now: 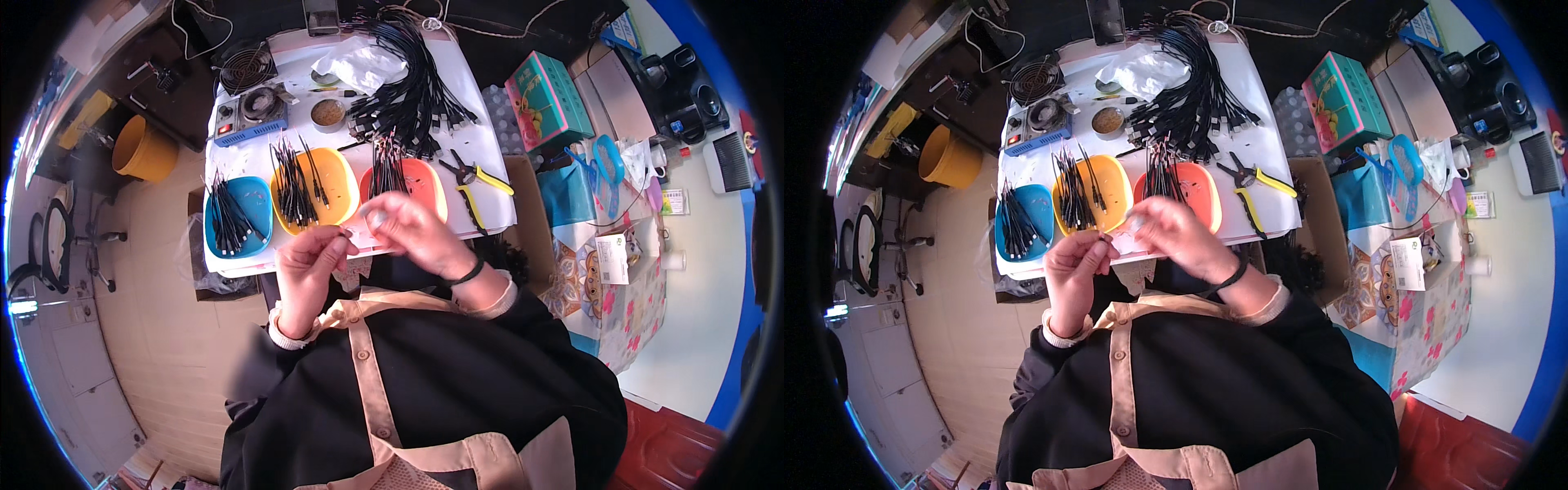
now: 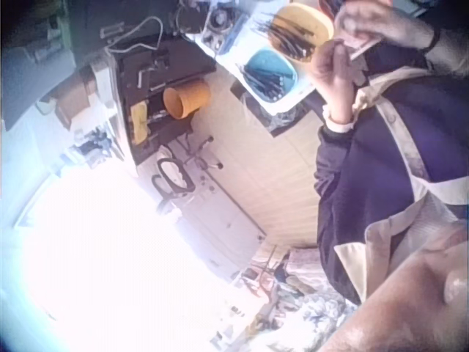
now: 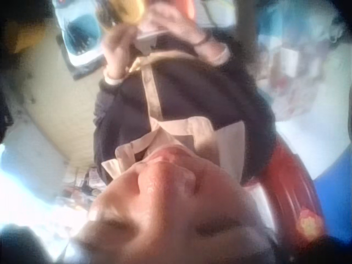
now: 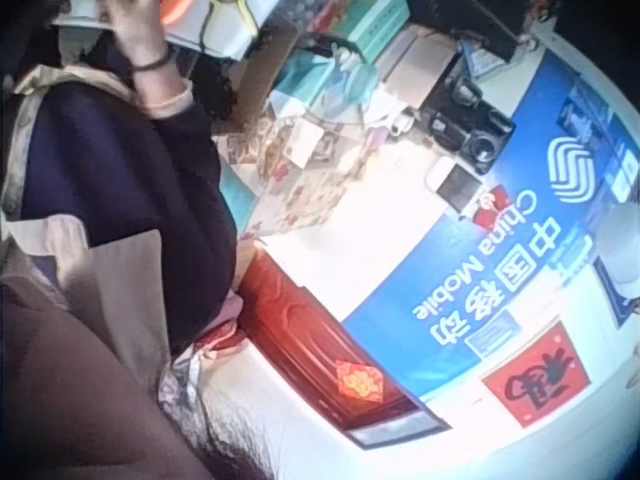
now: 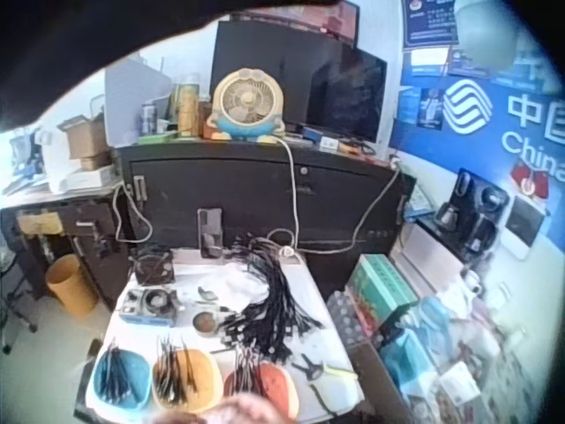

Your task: The person repeatedly picks black cables from a pile, strips the ends, twists the exposed wires, and places the finished cables into one of three colored trays on the table. The process is repeated for multiple cables throughout the clip.

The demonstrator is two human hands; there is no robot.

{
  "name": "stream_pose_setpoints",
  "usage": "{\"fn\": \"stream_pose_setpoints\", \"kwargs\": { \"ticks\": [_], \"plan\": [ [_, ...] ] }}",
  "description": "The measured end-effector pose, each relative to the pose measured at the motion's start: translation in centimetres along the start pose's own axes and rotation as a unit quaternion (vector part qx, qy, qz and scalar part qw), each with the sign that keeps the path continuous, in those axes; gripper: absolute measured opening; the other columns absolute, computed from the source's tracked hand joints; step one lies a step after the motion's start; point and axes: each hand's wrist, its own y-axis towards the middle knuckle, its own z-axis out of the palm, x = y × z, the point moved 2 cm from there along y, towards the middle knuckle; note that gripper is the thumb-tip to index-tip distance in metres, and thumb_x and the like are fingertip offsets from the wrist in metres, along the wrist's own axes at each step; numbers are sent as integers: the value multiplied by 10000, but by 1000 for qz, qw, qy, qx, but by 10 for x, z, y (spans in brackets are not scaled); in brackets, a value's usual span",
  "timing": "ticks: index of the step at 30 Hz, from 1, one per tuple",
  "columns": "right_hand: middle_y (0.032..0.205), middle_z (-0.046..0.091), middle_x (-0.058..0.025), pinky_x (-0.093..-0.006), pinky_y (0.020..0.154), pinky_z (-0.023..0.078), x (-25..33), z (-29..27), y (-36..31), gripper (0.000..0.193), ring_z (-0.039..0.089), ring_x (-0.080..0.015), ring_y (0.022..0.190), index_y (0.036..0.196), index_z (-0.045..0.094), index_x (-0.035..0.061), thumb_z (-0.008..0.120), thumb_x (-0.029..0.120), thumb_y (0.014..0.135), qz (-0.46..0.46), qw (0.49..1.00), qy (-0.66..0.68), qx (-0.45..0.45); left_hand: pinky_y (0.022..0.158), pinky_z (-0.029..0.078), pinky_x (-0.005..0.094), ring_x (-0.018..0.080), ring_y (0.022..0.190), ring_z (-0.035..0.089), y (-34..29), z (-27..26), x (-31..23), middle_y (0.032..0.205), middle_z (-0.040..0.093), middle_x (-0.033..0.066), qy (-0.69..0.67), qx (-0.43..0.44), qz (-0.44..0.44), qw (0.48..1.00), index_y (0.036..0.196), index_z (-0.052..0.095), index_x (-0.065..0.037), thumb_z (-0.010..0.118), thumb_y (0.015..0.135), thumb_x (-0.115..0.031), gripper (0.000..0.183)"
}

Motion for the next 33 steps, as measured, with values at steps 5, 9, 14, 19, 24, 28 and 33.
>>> {"fn": "stream_pose_setpoints", "kwargs": {
  "ticks": [5,9,14,19,24,28,33],
  "plan": [
    [770,694,-128,-300,597,500,3,-75,25,185,656,-195,636,937,658,-19,673,149,862,-131,828,-482,-254,594,455,199,75,613,562,17,-4,12,822,700,103,-91,-21,-39,995,982,629,37,563,947,-22,96],
    [693,656,-164,-363,606,503,-9,-79,37,154,659,-300,648,796,653,-11,688,139,804,-133,834,-481,-236,602,468,210,76,625,574,23,2,17,838,706,106,-109,-14,-66,992,994,636,33,574,941,-26,101],
    [695,648,-174,-384,621,504,-11,-76,38,156,647,-338,668,792,645,-14,689,135,797,-102,856,-421,-281,651,514,236,130,696,637,24,5,16,873,703,125,-121,-14,-74,990,1000,628,14,566,948,-37,96],
    [702,646,-174,-403,621,502,-11,-74,41,138,648,-338,680,767,634,2,684,128,795,-150,816,-494,-259,712,558,284,192,786,690,19,9,14,908,702,147,-123,-16,-88,988,1006,628,9,563,949,-37,97],
    [715,660,-162,-330,587,496,-4,-70,34,154,658,-256,628,855,638,-21,664,131,855,-153,792,-511,-297,795,564,296,179,875,691,11,7,8,941,710,123,-148,-29,-77,986,999,646,18,590,941,-59,112],
    [677,643,-150,-312,562,480,18,-50,18,153,639,-224,596,880,635,-18,644,135,882,-201,800,-486,-287,824,569,318,193,949,680,12,13,3,995,702,131,-168,-30,-67,983,997,648,22,594,937,-55,112],
    [663,623,-37,-236,539,443,38,-1,-15,112,562,-71,584,927,661,-13,650,95,900,-198,925,-299,-125,834,570,300,156,992,650,19,28,-9,1155,662,127,-193,-28,-36,980,1050,668,22,604,926,-41,153]
  ]
}}
